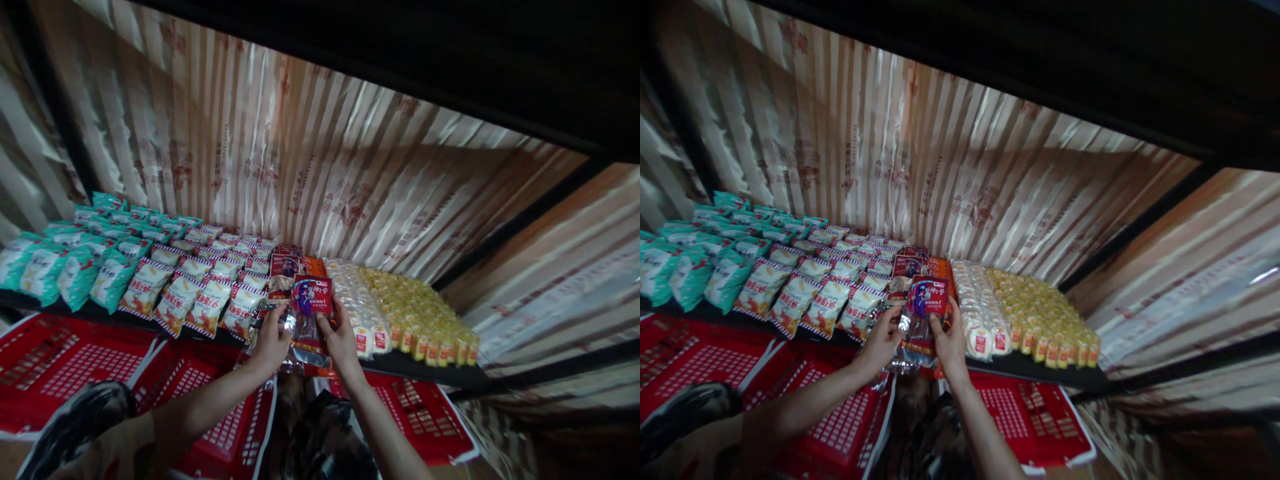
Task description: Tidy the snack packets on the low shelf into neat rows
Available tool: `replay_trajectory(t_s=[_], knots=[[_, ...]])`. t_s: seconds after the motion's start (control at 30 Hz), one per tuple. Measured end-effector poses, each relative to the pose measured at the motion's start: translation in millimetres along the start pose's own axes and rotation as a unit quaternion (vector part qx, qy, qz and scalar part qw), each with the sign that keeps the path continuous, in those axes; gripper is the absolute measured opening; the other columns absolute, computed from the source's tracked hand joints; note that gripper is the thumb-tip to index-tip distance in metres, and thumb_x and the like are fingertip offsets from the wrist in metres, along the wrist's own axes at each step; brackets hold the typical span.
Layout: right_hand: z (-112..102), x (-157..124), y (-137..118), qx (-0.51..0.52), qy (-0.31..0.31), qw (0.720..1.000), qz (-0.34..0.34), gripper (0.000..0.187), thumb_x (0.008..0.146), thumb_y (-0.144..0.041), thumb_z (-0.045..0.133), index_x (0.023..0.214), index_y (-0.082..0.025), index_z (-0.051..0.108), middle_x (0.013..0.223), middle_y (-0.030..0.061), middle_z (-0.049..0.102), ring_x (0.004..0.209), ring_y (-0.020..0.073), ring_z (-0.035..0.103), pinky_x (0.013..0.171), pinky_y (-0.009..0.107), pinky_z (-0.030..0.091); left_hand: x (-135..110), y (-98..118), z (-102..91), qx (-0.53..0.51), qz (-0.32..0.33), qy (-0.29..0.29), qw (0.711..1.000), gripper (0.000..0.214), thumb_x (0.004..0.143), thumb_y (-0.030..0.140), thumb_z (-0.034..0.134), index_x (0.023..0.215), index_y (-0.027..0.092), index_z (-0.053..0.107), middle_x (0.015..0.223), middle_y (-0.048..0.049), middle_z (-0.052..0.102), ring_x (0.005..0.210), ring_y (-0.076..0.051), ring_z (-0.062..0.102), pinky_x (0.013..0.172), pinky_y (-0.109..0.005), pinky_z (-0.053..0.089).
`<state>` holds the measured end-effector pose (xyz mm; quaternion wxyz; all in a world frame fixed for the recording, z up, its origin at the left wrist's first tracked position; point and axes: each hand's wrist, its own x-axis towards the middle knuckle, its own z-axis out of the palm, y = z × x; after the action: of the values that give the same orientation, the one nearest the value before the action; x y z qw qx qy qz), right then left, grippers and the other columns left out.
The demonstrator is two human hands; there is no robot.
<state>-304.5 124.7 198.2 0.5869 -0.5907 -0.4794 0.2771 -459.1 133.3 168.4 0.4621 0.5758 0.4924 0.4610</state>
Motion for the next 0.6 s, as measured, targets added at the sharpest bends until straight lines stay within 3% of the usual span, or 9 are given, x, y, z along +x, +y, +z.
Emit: replay_trajectory(t_s=[0.17,0.33,0.43,0.6], knots=[[20,15,-10,-0.056,-0.026,0.998,0.009,0.064,0.074,-0.042,0.060,0.133,-0.024,0.042,0.111,0.0072,0.065,0.085,0.0209,0.065,0.074,0.035,0.054,5,-5,-12.7,0.063,0.098,0.033,0.993,0.038,0.074,0.009,0.047,0.108,0.021,0.059,0.126,-0.0097,0.052,0.123,-0.021,0.046,0.107,-0.042,0.035],[33,18,-17,-0.040,-0.015,0.999,0.022,0.076,0.073,-0.042,0.062,0.139,-0.023,0.031,0.102,0.0070,0.068,0.079,0.0214,0.066,0.070,0.036,0.055,2,-3,-18.4,0.076,0.093,0.026,0.992,0.035,0.077,0.016,0.046,0.110,0.019,0.060,0.134,-0.0111,0.047,0.128,-0.022,0.041,0.110,-0.042,0.031],[33,5,-28,-0.013,-0.016,1.000,0.020,0.076,0.072,-0.043,0.064,0.138,-0.023,0.033,0.107,0.0077,0.067,0.085,0.0216,0.066,0.075,0.036,0.055,-5,7,-22.4,0.038,0.072,-0.025,0.996,0.040,0.080,0.029,0.051,0.119,0.019,0.056,0.135,-0.0111,0.048,0.128,-0.023,0.041,0.110,-0.041,0.030],[26,-26,-42,0.015,-0.063,0.997,0.052,0.056,0.074,-0.049,0.063,0.123,-0.025,0.053,0.118,0.0057,0.064,0.106,0.0225,0.060,0.092,0.038,0.049,-23,26,-26.8,-0.073,0.017,-0.142,0.987,0.062,0.080,0.045,0.055,0.135,0.020,0.041,0.140,-0.0118,0.044,0.129,-0.026,0.040,0.109,-0.043,0.030]])
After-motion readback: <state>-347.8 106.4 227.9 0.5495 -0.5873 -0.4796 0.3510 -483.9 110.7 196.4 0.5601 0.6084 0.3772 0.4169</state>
